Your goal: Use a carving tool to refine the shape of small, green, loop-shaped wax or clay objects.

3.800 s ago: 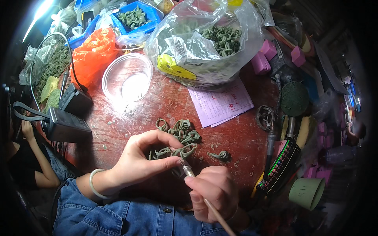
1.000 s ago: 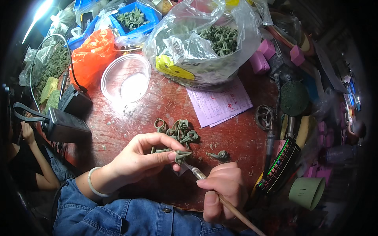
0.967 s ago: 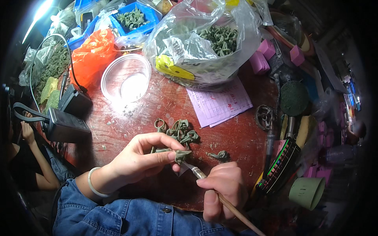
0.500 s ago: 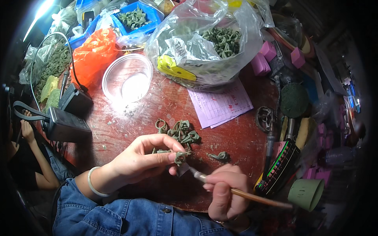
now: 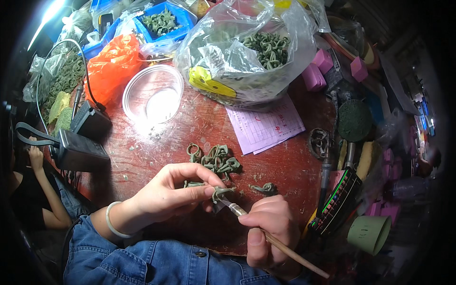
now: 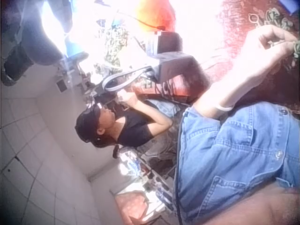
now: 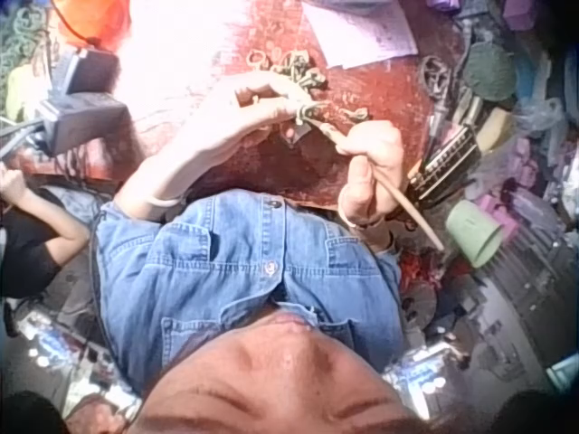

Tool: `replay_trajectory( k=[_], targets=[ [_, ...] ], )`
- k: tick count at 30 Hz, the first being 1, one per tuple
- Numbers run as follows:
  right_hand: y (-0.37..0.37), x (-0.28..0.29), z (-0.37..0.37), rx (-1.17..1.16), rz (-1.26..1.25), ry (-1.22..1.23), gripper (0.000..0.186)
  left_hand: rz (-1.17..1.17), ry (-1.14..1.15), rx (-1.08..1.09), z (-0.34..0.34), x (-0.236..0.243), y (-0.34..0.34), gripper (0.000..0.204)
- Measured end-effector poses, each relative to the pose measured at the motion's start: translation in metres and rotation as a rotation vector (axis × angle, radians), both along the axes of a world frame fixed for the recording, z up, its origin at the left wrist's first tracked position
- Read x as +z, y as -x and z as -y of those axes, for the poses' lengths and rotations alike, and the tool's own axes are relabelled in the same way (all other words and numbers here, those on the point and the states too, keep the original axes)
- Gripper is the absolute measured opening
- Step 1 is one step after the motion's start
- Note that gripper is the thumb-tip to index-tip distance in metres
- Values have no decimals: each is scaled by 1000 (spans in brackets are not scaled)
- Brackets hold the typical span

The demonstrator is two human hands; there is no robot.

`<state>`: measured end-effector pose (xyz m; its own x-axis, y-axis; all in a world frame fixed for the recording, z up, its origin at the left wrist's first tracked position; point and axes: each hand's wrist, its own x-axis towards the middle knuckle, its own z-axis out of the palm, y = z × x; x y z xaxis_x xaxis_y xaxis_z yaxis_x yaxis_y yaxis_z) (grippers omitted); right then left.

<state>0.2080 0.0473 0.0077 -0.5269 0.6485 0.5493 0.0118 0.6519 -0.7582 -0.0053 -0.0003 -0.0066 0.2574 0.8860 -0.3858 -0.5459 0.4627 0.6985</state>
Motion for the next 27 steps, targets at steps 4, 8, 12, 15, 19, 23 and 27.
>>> replay_trajectory(
  k=[4,8,12,15,19,23,27],
  targets=[
    [0,0,1,-12,0,11,17,16,-13,-3,0,2,0,17],
    [18,-3,7,-156,-172,1,25,-3,-14,-7,-1,2,0,17],
    [4,-1,3,-112,-99,51,17,-31,-9,-32,-2,7,2,17],
    [-1,0,1,-44,-18,38,14,-94,-35,-24,-3,13,0,17],
    [0,-1,2,-50,-12,35,14,-112,-41,-23,-3,11,-2,18],
    [1,-1,0,-21,-13,33,14,-153,-68,-16,-2,11,-1,17],
    [2,0,-1,5,-5,25,15,-234,-111,-26,-3,13,-1,17]
  ],
)
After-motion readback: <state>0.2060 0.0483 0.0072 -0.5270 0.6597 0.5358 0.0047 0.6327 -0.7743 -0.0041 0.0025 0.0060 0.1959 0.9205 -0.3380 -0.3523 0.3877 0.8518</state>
